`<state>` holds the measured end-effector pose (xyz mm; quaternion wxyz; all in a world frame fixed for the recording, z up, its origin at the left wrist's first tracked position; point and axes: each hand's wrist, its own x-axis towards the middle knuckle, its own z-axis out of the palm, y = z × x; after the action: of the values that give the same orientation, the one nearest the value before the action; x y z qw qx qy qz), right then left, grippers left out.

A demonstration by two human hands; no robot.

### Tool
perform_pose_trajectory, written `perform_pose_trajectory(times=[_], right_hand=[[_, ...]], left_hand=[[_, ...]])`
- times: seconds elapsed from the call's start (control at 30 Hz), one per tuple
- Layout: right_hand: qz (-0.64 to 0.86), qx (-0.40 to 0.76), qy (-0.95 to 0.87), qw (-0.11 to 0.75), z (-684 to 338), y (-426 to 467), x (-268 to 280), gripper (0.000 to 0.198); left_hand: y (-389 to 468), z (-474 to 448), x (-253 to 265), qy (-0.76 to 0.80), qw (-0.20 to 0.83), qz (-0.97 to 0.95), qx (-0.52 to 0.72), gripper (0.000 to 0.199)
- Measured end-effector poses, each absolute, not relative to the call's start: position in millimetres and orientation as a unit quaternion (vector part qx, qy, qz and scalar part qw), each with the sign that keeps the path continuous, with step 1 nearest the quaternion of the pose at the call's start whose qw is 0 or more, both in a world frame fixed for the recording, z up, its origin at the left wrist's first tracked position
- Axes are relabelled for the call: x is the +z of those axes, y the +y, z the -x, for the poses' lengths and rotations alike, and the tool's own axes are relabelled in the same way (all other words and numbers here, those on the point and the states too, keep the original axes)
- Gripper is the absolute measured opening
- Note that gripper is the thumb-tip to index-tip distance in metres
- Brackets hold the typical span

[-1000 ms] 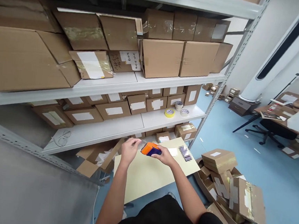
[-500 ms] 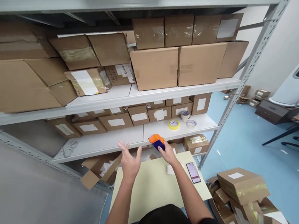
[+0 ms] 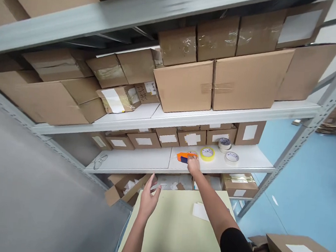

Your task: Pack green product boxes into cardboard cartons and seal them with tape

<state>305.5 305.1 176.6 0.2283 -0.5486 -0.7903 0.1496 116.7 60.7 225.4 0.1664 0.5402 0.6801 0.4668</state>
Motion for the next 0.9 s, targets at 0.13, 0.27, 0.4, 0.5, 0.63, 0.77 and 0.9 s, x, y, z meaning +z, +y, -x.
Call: perform_pose_trajectory(times=[0.13, 0.27, 0.4, 0.5, 0.63, 0.77, 0.9], right_hand=[[0.533, 0.114, -0.794, 0.270, -306.8, 300.8, 164.4, 0.060], [0.478, 0.137, -0.791, 0.355, -307.2, 279.5, 167.9, 0.064], [0.401, 0.199, -0.789, 0.422, -297.2, 250.5, 174.2, 0.062], [0.376, 0.258, -0.785, 0.419, -281.0, 225.0, 168.8, 0.064], [0.336, 0.380, -0.781, 0.363, -249.8, 183.7, 146.6, 0.064], [0.294, 0.491, -0.766, 0.293, -214.0, 132.2, 117.6, 0.066], [0.254, 0.550, -0.763, 0.226, -182.9, 74.6, 94.8, 0.063]], left_hand=[[53.4, -114.5, 222.2, 0.701, 0.160, -0.507, 0.475, 0.063], [43.9, -115.5, 216.4, 0.721, 0.154, -0.474, 0.481, 0.062], [26.9, -108.8, 202.7, 0.742, 0.135, -0.443, 0.485, 0.062], [4.7, -97.0, 186.9, 0.766, 0.120, -0.409, 0.482, 0.061], [-37.9, -81.9, 168.5, 0.802, 0.109, -0.361, 0.463, 0.057], [-89.0, -71.2, 158.2, 0.827, 0.101, -0.309, 0.459, 0.052], [-141.3, -57.1, 147.2, 0.840, 0.085, -0.265, 0.466, 0.051]])
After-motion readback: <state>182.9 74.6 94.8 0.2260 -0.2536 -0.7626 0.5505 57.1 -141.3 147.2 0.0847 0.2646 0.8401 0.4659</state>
